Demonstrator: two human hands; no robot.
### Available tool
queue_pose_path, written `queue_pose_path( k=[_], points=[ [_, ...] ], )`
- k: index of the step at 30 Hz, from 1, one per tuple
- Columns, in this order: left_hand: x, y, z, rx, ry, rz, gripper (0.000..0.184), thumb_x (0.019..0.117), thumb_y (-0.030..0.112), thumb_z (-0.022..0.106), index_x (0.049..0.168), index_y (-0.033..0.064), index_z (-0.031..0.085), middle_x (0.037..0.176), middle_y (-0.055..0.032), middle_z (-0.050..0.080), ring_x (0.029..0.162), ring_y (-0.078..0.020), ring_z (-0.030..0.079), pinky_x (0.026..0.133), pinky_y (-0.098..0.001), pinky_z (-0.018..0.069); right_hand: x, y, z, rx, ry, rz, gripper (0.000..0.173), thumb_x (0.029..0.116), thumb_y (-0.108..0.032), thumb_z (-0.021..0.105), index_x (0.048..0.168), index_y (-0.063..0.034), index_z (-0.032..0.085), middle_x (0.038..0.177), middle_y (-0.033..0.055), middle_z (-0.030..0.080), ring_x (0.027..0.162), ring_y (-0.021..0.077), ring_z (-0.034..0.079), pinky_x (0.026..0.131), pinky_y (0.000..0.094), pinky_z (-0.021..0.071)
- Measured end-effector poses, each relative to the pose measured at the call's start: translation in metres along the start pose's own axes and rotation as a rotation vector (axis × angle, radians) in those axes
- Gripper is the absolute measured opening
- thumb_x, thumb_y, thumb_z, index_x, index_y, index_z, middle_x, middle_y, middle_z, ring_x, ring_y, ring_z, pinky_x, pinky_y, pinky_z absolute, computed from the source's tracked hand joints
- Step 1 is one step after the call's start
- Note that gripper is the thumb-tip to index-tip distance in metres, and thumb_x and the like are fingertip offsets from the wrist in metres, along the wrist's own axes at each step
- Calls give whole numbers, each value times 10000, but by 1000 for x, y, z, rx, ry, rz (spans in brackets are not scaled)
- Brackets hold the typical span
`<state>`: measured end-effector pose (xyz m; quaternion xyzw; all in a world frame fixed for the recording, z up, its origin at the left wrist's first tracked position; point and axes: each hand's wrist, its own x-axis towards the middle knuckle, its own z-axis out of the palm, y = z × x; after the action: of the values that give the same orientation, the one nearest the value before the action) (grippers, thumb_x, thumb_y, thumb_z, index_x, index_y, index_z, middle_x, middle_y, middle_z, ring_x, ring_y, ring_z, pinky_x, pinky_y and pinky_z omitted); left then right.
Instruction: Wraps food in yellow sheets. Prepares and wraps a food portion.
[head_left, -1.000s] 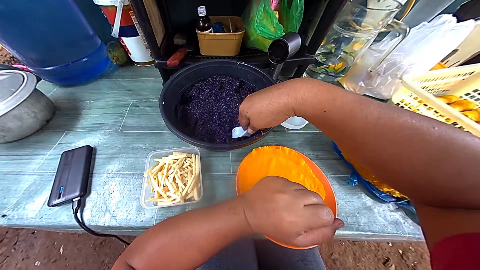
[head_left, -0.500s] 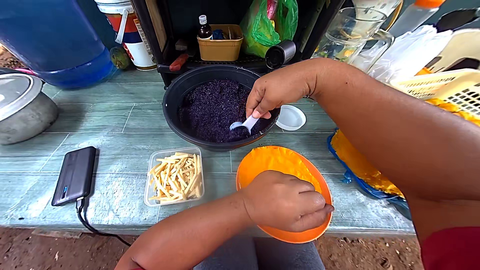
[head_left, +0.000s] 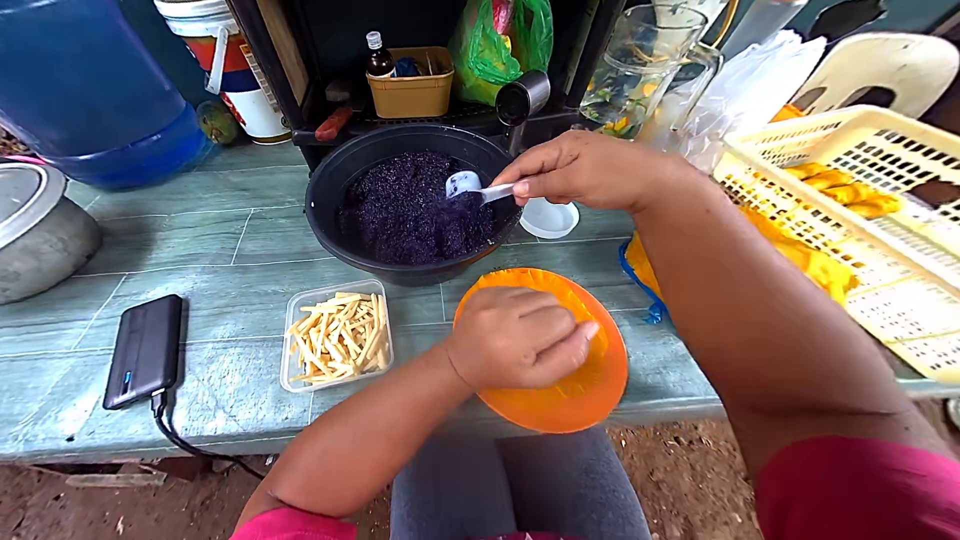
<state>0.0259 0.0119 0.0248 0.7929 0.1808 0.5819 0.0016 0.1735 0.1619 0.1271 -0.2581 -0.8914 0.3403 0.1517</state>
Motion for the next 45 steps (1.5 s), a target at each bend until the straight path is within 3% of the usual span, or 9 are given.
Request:
queue_pose_path(
  k=[6,11,14,17,24,33,38,41,45],
  points=[
    [6,-7,-29,-21,245,-122,349,1089,200,454,832,48,634,741,14,602,730,-12,596,687,-190,504,-135,12,47,-109,314,-146,283,1041,-202,534,1178,-88,753,1037,-14,693,947,14,623,868,196,528],
    [9,-14,-17,60,220,-202,328,1041,88,471,750,3,596,671,-12,557,639,-17,536,607,-189,448,-194,-2,128,-391,383,51,293,1015,-154,529,1174,-92,767,906,90,678,878,244,668,781,423,573],
    [7,-11,-7,192,-7,-310,296,1011,100,548,744,-4,624,659,-66,580,612,-94,549,573,-247,447,-202,-7,159,-454,421,91,309,1018,-167,513,1185,-132,772,902,101,675,887,287,675,729,428,571],
    [12,-8,-5,337,-318,-506,234,1013,181,579,909,19,712,855,-108,688,775,-190,658,710,-363,541,-202,-9,170,-503,499,88,309,1021,-157,516,1195,-126,770,907,119,678,891,309,679,706,426,563],
    [21,-11,-12,388,-795,-685,261,980,-4,599,1218,12,706,1159,-201,687,1090,-350,671,970,-514,529,-202,-14,186,-463,600,113,318,1035,-167,510,1225,-117,761,914,97,661,893,257,645,766,373,534],
    [17,-15,-7,539,-1021,-784,511,985,113,672,1472,41,532,1398,-234,568,1241,-413,608,997,-579,519,-202,-6,186,-389,613,154,317,1045,-181,511,1244,-154,756,966,70,658,932,212,636,793,360,536],
    [17,-18,-8,539,-978,-797,438,975,103,680,1389,-4,589,1322,-234,611,1197,-408,631,984,-578,522,-204,-19,182,-211,807,164,327,1064,-130,496,1304,2,673,1075,111,718,941,125,669,864,280,549],
    [16,-20,-6,554,-949,-786,411,950,83,700,1343,-6,618,1291,-230,621,1168,-408,642,962,-574,534,-200,-31,181,105,824,107,372,1032,-46,513,1394,13,576,916,1,690,753,-3,625,703,158,537],
    [20,-20,-4,609,-984,-849,426,942,103,717,1347,18,617,1326,-232,584,1172,-405,634,956,-556,545,-191,-33,178,255,747,231,267,1037,-55,531,1241,-47,702,847,-44,697,668,-25,579,605,126,468]
  ],
)
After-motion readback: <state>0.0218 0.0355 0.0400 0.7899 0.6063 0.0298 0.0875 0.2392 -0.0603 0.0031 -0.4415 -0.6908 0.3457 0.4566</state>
